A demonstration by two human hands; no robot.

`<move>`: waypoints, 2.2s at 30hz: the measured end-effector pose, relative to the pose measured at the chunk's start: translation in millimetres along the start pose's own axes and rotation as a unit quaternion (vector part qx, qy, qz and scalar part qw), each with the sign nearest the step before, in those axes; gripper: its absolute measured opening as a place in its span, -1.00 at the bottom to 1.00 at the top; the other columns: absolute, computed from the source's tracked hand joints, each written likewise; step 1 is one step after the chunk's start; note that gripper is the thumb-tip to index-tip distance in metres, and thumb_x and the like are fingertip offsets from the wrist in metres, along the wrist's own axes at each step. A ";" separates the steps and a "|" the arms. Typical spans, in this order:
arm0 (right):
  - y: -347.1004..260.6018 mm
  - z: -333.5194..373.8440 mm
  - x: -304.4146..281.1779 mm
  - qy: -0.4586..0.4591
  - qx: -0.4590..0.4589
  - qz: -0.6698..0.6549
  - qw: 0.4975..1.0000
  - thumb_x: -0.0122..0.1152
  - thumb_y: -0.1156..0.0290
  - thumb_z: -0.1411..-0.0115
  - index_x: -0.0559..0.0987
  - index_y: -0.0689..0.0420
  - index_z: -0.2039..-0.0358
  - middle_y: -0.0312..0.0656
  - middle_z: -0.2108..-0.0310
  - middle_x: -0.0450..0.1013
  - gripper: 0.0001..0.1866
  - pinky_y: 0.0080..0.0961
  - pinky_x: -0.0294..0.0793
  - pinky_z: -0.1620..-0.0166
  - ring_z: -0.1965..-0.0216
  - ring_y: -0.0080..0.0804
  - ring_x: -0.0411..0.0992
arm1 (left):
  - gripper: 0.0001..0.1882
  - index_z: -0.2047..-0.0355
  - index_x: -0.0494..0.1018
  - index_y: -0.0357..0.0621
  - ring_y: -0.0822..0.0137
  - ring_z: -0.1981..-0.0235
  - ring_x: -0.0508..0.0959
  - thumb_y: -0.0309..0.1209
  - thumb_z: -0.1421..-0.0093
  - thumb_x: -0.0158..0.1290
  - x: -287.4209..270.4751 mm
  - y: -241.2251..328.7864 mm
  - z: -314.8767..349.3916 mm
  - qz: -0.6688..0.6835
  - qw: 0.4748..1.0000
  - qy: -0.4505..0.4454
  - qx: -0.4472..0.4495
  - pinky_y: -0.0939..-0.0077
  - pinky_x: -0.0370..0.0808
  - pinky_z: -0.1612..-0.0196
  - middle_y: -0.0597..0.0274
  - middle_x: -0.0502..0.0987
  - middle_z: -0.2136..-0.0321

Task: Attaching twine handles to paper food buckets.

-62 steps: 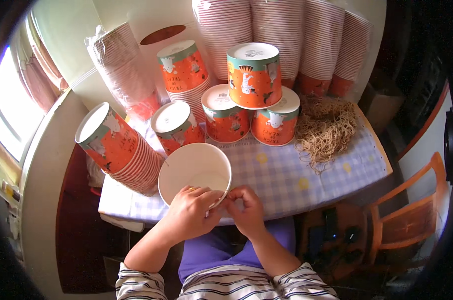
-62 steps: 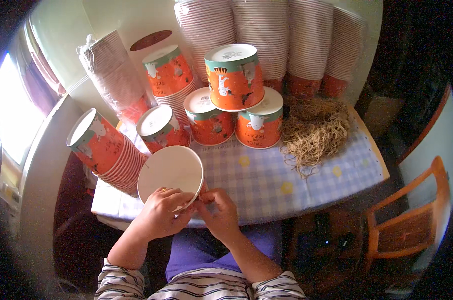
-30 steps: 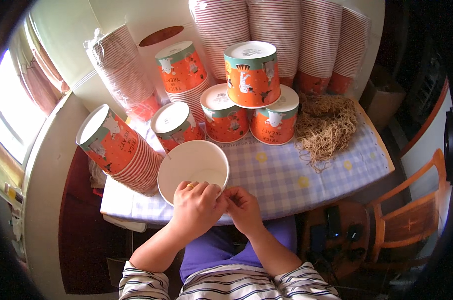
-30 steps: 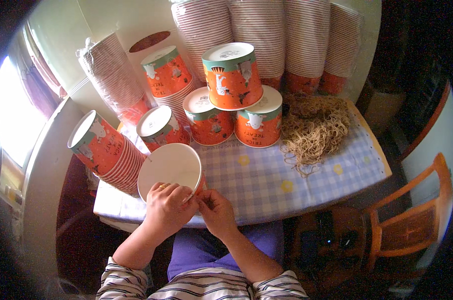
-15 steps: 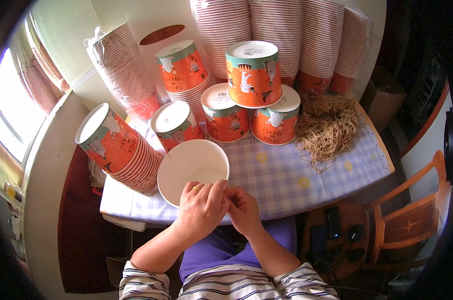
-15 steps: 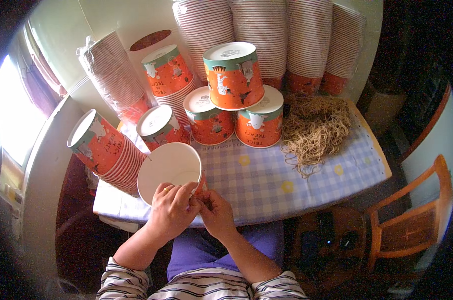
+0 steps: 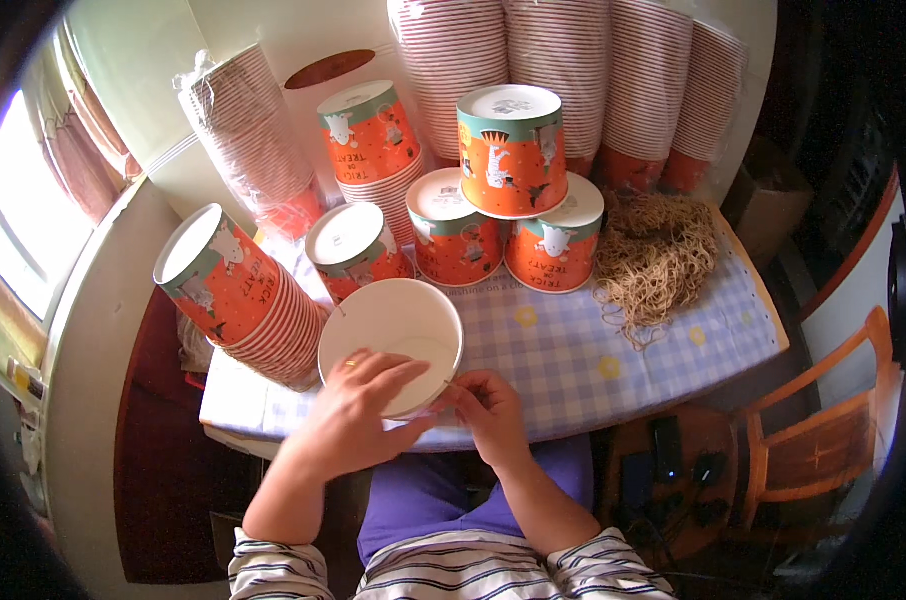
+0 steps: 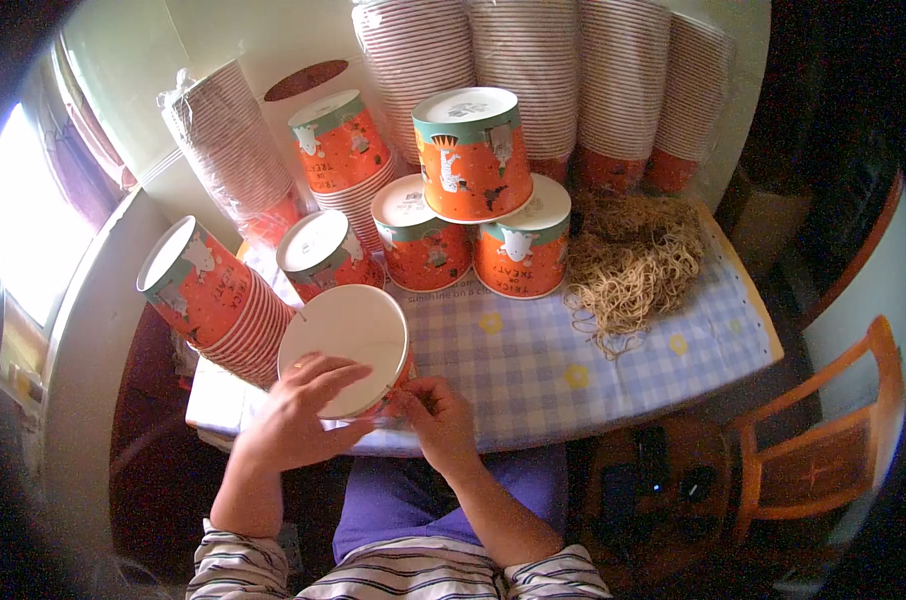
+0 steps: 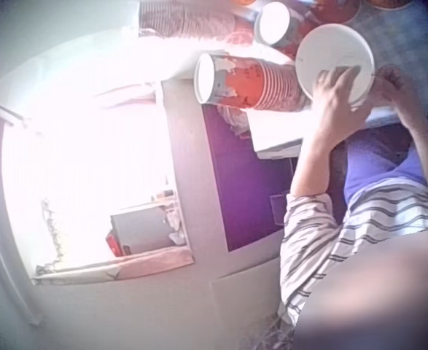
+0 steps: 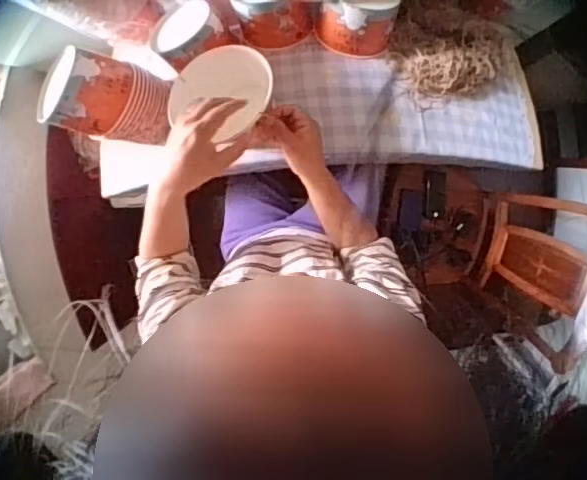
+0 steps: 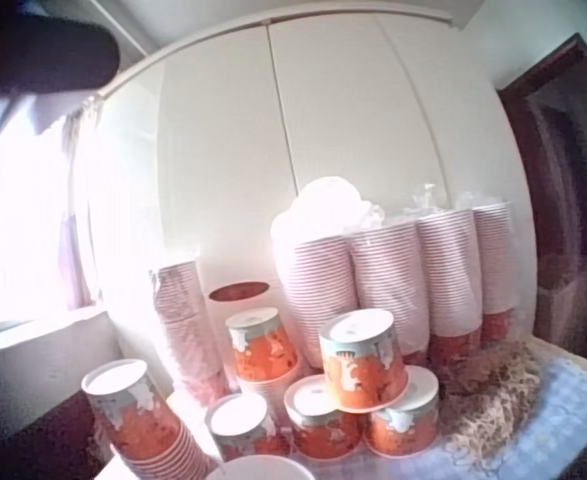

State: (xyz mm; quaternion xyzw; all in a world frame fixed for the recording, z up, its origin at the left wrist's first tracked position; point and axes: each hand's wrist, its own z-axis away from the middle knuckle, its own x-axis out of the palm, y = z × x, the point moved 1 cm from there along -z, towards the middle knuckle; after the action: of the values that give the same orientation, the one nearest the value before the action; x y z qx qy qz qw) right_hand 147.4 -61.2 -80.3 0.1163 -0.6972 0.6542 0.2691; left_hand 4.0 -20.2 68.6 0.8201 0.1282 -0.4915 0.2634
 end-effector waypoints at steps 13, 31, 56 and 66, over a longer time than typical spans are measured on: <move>8.6 4.5 -8.6 0.043 -0.014 0.004 0.999 0.31 0.66 0.00 0.42 0.16 0.29 -0.28 0.38 0.44 -0.71 -0.63 0.43 0.25 0.40 -0.57 0.38 | -0.84 0.34 0.51 -0.07 0.29 0.18 0.53 -0.50 -0.01 0.17 1.7 -22.9 32.0 0.016 0.999 0.022 0.030 0.04 0.23 -0.15 0.30 0.53 0.38; -23.0 -12.4 -2.2 0.137 -0.240 0.112 0.954 0.36 0.62 0.02 0.40 0.19 0.20 -0.26 0.27 0.42 -0.61 -0.60 0.47 0.17 0.27 -0.55 0.41 | -0.77 0.33 0.51 -0.08 0.29 0.26 0.58 -0.60 0.04 0.20 22.3 1.9 50.4 0.099 0.945 0.311 -0.009 0.14 0.29 -0.08 0.29 0.56 0.39; -218.9 -92.2 244.5 -0.212 -0.664 0.639 0.326 0.06 0.56 0.00 0.45 0.23 0.41 -0.05 0.44 0.45 -0.90 -0.32 0.51 0.32 0.39 -0.12 0.49 | -0.71 0.17 0.45 -0.28 0.19 0.08 0.45 -0.64 -0.05 0.08 1.3 -133.3 145.2 0.107 0.771 0.588 -0.218 0.41 0.36 -0.03 0.05 0.45 0.16; -177.5 -132.0 310.6 -0.280 -0.666 0.667 0.180 0.11 0.53 0.06 0.55 0.08 0.50 -0.18 0.57 0.50 -0.91 -0.48 0.54 0.40 0.48 -0.33 0.55 | -0.05 -0.28 -0.07 -0.30 -0.20 -0.26 0.05 -0.30 0.05 0.19 19.3 -200.4 146.4 -0.092 0.849 0.478 -0.206 0.00 0.05 -0.26 -0.28 -0.03 -0.25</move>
State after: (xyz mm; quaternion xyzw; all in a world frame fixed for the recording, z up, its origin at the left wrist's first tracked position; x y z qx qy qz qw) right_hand 10.9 105.6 234.2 -0.4403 -0.7145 -0.1994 -0.5058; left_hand -188.9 63.2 -65.0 0.8650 0.4113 -0.0228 0.2866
